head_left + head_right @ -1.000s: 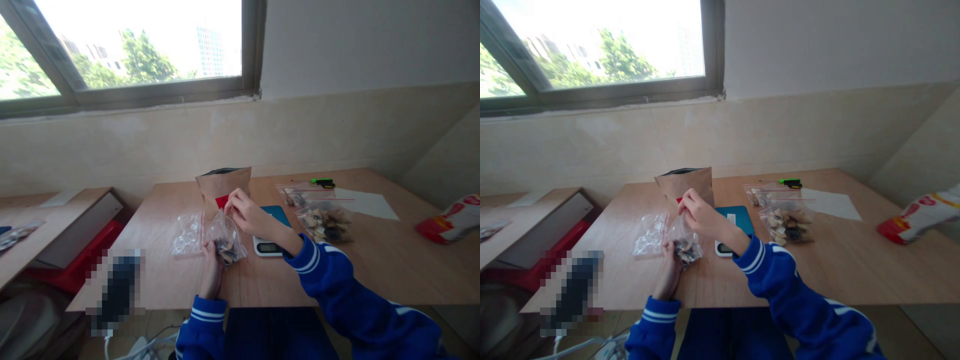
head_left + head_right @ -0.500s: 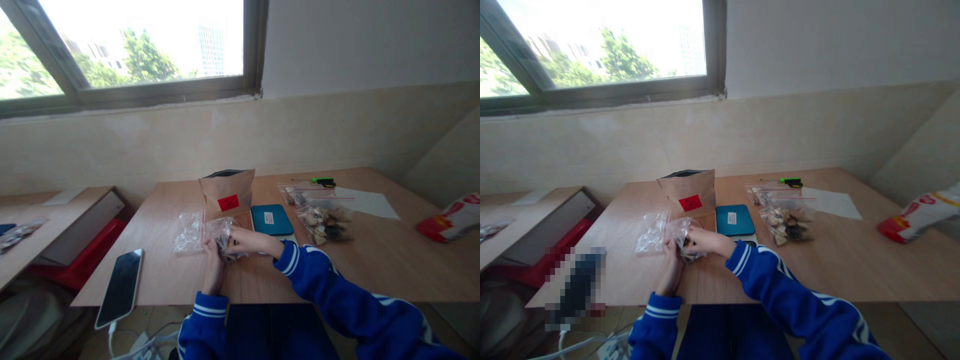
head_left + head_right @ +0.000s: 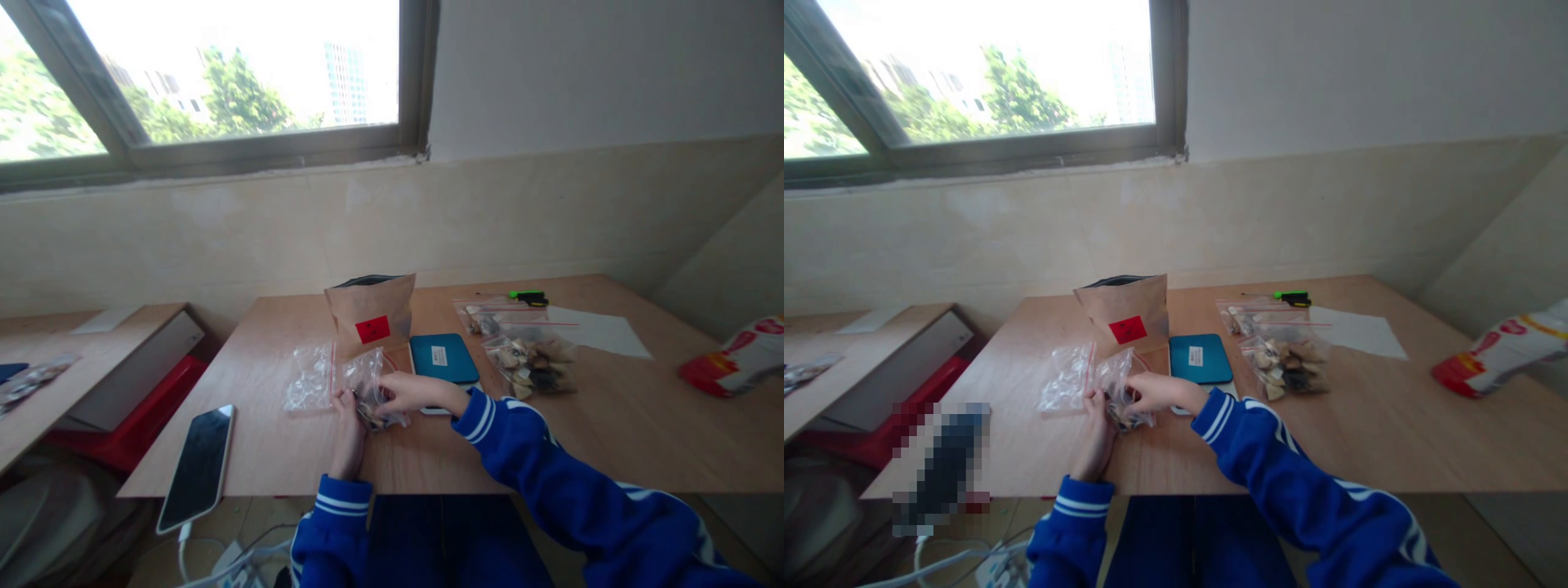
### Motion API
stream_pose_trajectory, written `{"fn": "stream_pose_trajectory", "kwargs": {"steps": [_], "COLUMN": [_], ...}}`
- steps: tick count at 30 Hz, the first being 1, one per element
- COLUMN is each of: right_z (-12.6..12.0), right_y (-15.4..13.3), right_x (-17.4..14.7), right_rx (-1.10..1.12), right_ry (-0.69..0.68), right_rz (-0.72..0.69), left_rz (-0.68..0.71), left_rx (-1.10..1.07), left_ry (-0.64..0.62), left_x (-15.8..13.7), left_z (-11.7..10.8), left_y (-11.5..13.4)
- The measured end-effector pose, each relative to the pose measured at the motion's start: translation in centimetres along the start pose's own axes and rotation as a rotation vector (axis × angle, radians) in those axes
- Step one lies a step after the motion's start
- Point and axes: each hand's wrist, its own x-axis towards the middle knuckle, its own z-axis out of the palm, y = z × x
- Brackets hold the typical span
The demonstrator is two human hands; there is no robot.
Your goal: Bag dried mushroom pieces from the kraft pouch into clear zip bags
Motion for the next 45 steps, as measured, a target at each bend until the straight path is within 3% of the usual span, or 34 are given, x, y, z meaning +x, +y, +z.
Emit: {"fn": "stream_pose_trajectory", "kwargs": {"steps": [6,12,18,24,27,30,34,39,45], "right_z": [-0.5,-3.1,-7.4,-13.5,-15.7,-16.5,-15.5,-14.2,-13.7], "right_y": [-0.1,0.1,-0.9,-4.1,-4.9,-4.8,-3.5,-1.8,-2.5], "right_x": [-0.2,-0.5,-0.7,-0.3,0.9,2.3,3.3,3.3,2.6], "right_rx": [0.071,0.167,0.202,0.305,0.271,0.148,-0.097,-0.155,-0.355], "right_ry": [0.099,0.242,0.436,0.651,0.792,0.893,0.83,0.724,0.636], "right_rz": [-0.044,-0.078,-0.13,-0.283,-0.366,-0.392,-0.369,-0.321,-0.254], "left_rz": [0.001,-0.019,-0.021,-0.024,-0.032,-0.036,-0.034,-0.046,-0.022], "left_rx": [-0.055,-0.082,-0.117,-0.137,-0.149,-0.163,-0.169,-0.151,-0.135], "left_ry": [-0.019,0.027,0.047,0.061,0.048,0.037,0.069,0.07,0.071], "left_x": [-0.1,0.0,-0.3,-0.2,-0.3,-0.4,-0.5,-0.3,-0.2], "left_z": [0.0,0.1,0.6,0.5,0.4,0.5,0.5,0.2,0.2], "left_y": [0.1,0.1,0.6,0.6,0.6,0.6,0.7,0.3,0.1]}}
